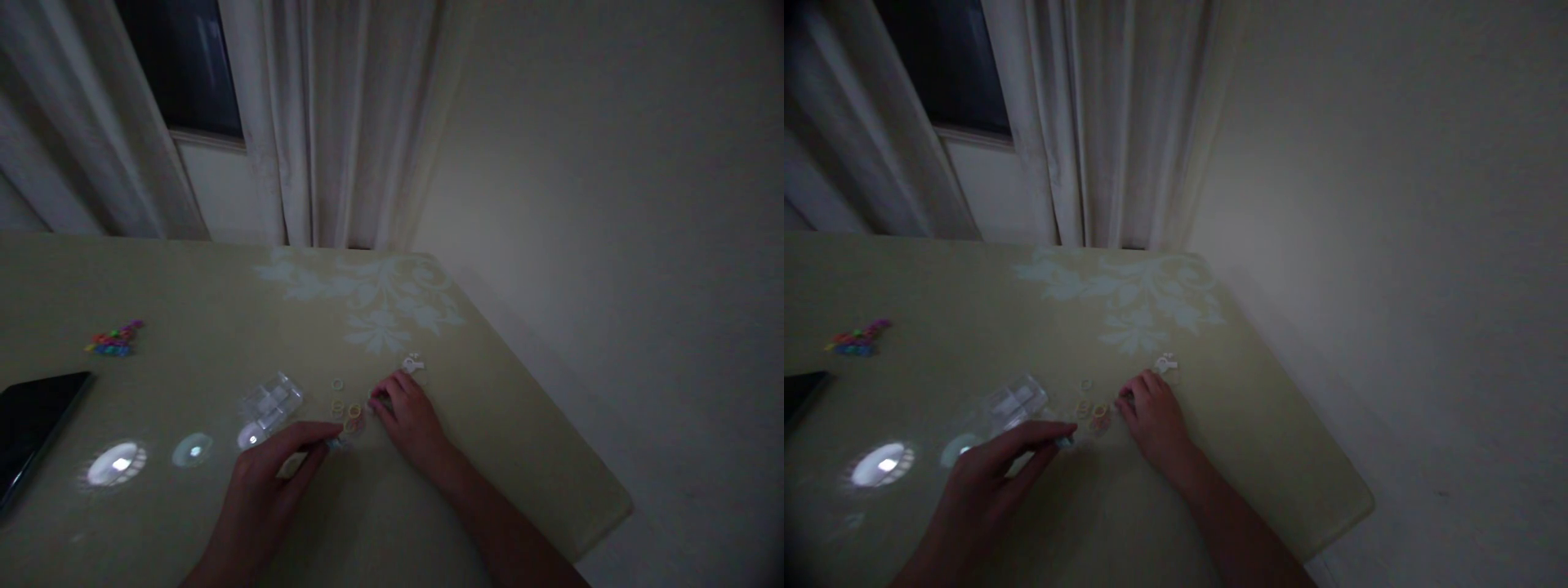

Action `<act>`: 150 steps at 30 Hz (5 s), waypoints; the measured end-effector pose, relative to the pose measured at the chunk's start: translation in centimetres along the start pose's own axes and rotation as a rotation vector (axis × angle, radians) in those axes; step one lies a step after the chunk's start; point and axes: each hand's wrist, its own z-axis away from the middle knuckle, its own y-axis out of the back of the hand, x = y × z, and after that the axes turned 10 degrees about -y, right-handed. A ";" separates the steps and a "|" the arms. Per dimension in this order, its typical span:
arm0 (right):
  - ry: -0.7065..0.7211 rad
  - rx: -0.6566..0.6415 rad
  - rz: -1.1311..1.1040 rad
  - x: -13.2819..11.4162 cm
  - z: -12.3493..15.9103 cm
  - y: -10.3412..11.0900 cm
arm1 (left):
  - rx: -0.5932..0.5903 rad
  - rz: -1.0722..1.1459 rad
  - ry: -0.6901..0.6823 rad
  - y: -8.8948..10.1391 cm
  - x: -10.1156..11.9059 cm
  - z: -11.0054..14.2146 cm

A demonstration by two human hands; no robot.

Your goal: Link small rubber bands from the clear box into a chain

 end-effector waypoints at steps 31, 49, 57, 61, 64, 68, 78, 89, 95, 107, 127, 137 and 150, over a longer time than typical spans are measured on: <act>0.327 -0.215 -0.372 -6.1 -6.0 3.3 | 0.175 0.028 0.002 1.2 -0.6 -0.7; 0.298 -0.425 -0.207 -5.2 -6.0 2.2 | 0.114 -0.022 0.137 1.6 -0.7 -0.3; 0.206 -0.672 -0.600 -7.5 -4.4 3.7 | 0.177 -0.098 0.154 1.7 -0.9 0.2; 0.126 -0.727 -0.723 -7.8 -4.1 3.4 | 0.183 -0.074 0.134 1.5 -0.8 0.4; 0.087 -0.757 -0.775 -7.9 -4.2 3.3 | 0.182 -0.014 0.142 1.4 -0.4 0.2; 0.079 -0.639 -0.777 -7.5 -5.0 3.8 | 0.206 -0.032 0.241 2.4 -0.6 -0.7; 0.136 -0.284 -0.435 -4.8 -7.6 6.4 | 0.072 -0.513 0.098 6.1 -5.2 -1.5; 0.239 -0.426 -0.024 -3.7 -7.4 7.2 | -0.366 -0.736 -0.246 6.9 -6.4 0.0; 0.345 -0.592 0.097 -3.7 -6.5 5.3 | -0.395 -0.766 -0.286 6.7 -6.4 0.4; 0.469 -0.590 0.212 -6.4 -4.4 3.9 | -0.325 -0.679 -0.323 6.4 -5.3 -0.5; 0.255 -0.675 -0.345 -6.9 -4.8 4.8 | -0.226 -0.190 0.055 3.0 -1.9 -0.7; 0.089 -0.762 -0.612 -7.3 -4.3 4.2 | 0.020 -0.097 0.061 2.8 -0.8 -0.6; -0.018 -0.848 -0.791 -7.8 -3.9 3.6 | 0.087 -0.101 -0.039 2.6 -0.5 -0.4</act>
